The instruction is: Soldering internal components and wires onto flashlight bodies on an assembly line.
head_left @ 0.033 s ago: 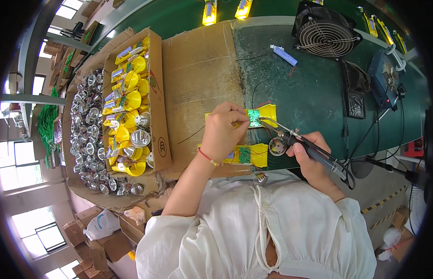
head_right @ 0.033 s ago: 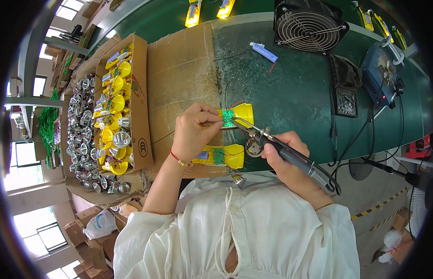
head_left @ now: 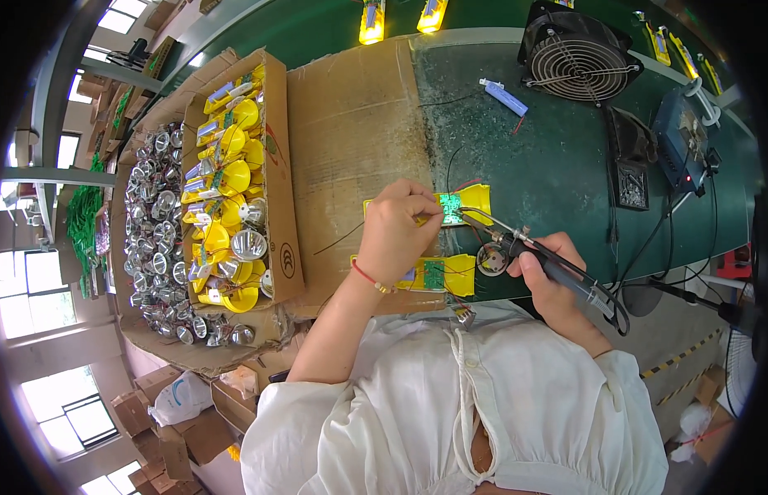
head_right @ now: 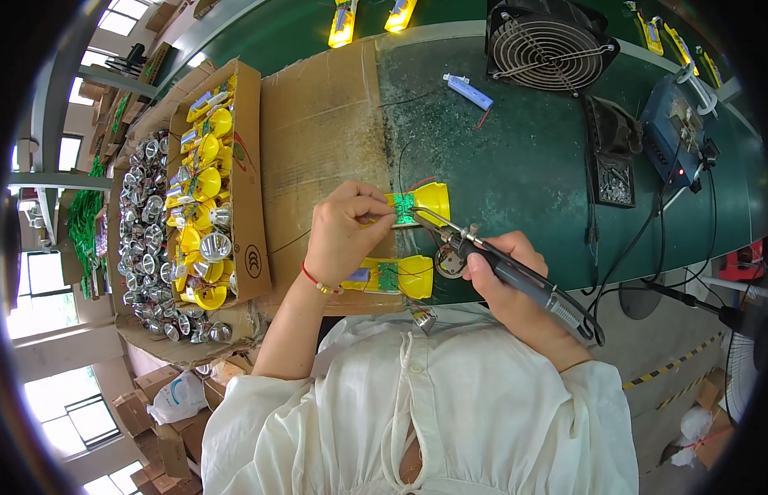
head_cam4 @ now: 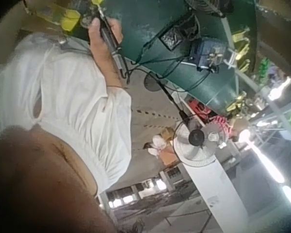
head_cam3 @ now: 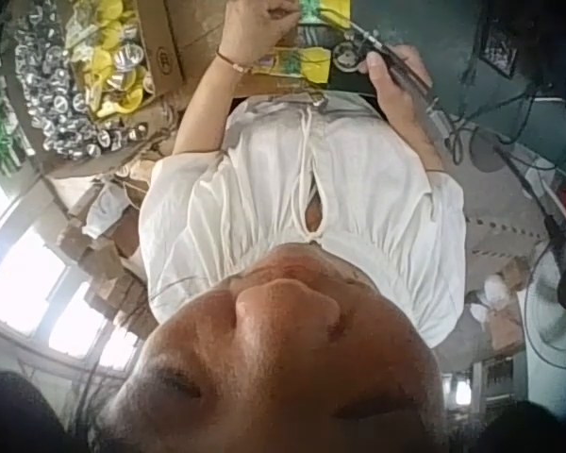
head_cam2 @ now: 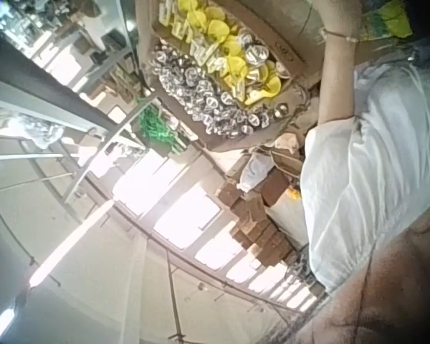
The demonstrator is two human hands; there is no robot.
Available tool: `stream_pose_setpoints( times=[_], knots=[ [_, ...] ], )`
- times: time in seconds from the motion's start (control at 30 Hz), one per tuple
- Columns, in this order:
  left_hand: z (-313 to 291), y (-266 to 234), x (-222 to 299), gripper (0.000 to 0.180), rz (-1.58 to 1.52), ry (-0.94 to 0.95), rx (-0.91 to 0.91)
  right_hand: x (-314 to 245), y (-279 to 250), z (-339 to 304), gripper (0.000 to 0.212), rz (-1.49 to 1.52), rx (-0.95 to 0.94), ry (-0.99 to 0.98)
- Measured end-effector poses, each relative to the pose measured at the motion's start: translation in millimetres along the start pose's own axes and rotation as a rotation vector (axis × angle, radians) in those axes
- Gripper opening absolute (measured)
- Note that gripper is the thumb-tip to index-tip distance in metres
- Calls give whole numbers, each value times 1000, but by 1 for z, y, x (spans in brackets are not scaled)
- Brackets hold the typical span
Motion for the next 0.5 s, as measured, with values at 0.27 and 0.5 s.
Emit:
stream_pose_setpoints(
  times=[0.27,0.5],
  knots=[
    [1,4,3,5,83,56,61,4,5,3,14,26,73,-10],
    [0,6,3,6,94,68,83,6,7,5,14,40,65,-31]
  ],
)
Point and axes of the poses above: each hand's wrist, its own z-axis towards the middle knuckle, its own y-axis out of the palm, x = y × z, the point moved 3 cm from there along z, towards the middle knuckle, and after that the axes turned 11 degrees about x, right-handed, at the moved point
